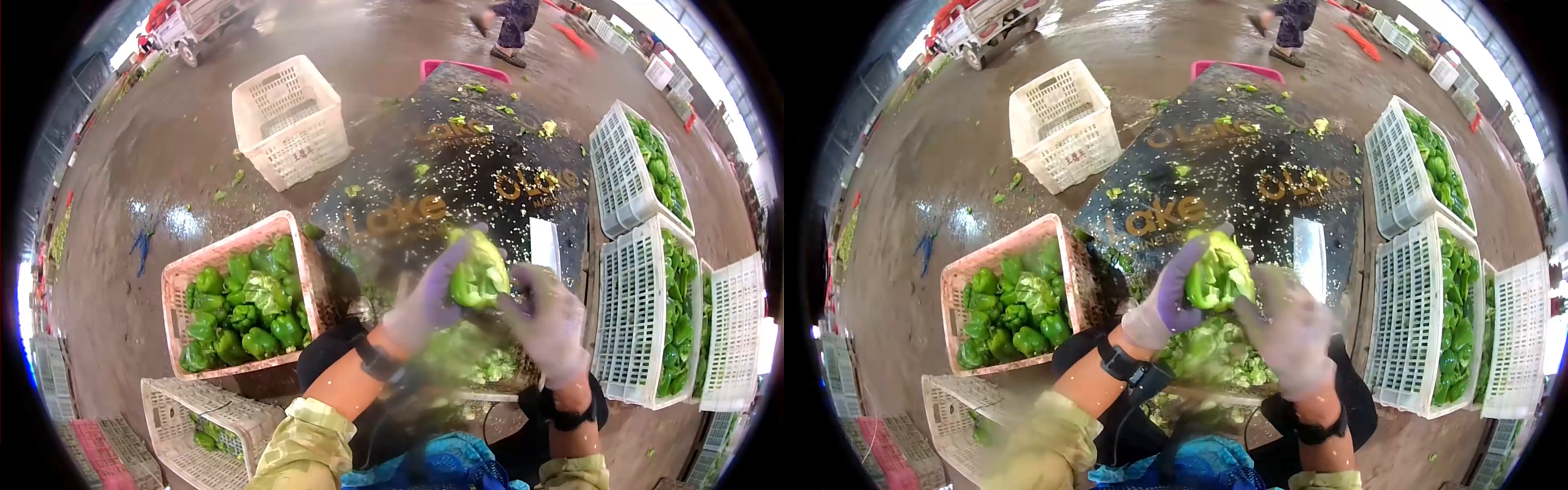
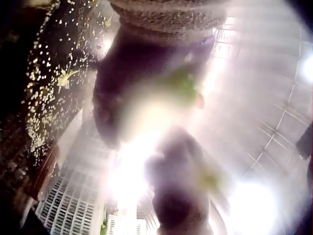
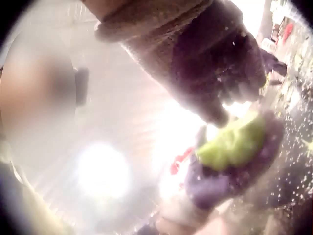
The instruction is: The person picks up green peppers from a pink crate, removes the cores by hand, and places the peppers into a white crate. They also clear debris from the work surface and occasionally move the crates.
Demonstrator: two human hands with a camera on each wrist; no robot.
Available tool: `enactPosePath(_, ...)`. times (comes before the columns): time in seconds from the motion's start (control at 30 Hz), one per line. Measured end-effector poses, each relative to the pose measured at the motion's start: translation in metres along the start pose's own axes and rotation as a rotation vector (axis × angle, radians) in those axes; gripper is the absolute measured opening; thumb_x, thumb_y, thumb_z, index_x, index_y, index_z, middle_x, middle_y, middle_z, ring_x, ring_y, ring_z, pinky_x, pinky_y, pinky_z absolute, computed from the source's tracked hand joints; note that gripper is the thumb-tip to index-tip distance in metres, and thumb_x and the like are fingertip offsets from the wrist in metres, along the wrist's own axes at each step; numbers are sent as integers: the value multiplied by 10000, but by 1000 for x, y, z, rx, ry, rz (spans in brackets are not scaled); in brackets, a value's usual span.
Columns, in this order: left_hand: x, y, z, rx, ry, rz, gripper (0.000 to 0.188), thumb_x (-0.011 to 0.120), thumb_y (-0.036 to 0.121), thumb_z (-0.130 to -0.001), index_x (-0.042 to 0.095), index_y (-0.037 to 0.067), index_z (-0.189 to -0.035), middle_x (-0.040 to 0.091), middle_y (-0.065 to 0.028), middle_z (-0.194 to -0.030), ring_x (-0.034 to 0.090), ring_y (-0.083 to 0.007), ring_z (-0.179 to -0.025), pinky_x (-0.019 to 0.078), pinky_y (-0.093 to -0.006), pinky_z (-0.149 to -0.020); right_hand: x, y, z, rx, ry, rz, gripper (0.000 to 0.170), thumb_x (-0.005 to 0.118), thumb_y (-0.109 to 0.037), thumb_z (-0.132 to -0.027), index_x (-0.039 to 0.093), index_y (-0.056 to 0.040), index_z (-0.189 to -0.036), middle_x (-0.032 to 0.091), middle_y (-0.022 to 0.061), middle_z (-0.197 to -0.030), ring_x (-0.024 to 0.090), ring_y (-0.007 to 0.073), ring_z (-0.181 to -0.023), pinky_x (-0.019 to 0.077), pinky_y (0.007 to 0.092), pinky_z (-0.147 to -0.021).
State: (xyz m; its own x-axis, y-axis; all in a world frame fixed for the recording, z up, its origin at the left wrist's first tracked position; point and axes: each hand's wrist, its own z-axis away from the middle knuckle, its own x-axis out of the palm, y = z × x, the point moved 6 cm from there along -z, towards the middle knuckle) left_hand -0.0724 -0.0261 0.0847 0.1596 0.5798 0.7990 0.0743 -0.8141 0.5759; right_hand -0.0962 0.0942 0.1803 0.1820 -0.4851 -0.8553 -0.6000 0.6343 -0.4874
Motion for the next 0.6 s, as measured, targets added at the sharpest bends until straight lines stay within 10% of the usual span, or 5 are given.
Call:
enactPosePath(0.03, -10, -16, 2, -234, 247, 376, 581, 587, 259, -904, 321, 231, -1420, 445, -87, -1334, 536, -187, -1125, 484, -305, -905, 17, 1, -8, 27, -66, 151, 283, 668, -174, -780, 545, -75, -1015, 617, 127, -868, 642, 275, -733, 506, 365, -617)
enactPosePath(0.27, -14, -17, 12, 59, 325, -403, 509, 559, 324, -915, 384, 179, -1370, 542, -34, -1154, 550, -167, -1052, 506, -357, -837, 79, 36, -14, 23, -74, 281, 204, 596, -117, -752, 535, -71, -941, 613, 153, -815, 619, 329, -739, 491, 420, -628)
enactPosePath(0.47, -13, -8, -3, -155, 302, 376, 462, 594, 351, -873, 480, 95, -1240, 592, -125, -1075, 614, -275, -966, 533, -434, -822, 48, 75, 20, 371, -379, -1303, 104, 616, -23, -796, 555, -33, -879, 574, 49, -785, 578, 113, -642, 503, 259, -537)
enactPosePath(0.53, -26, -2, 1, 101, 238, -236, 455, 601, 363, -867, 495, 97, -1220, 598, -130, -1080, 608, -276, -987, 522, -428, -849, 54, 70, 44, 315, -783, -758, 209, 624, -74, -812, 587, -18, -1009, 617, 75, -894, 625, 167, -772, 537, 311, -699)
enactPosePath(0.6, -14, 14, 13, 451, 253, -954, 457, 617, 379, -855, 511, 102, -1203, 601, -128, -1085, 600, -276, -1007, 510, -416, -880, 39, 54, 45, -115, -311, 122, 429, 675, -163, -781, 553, -34, -1172, 624, 173, -1003, 624, 256, -889, 495, 370, -816)
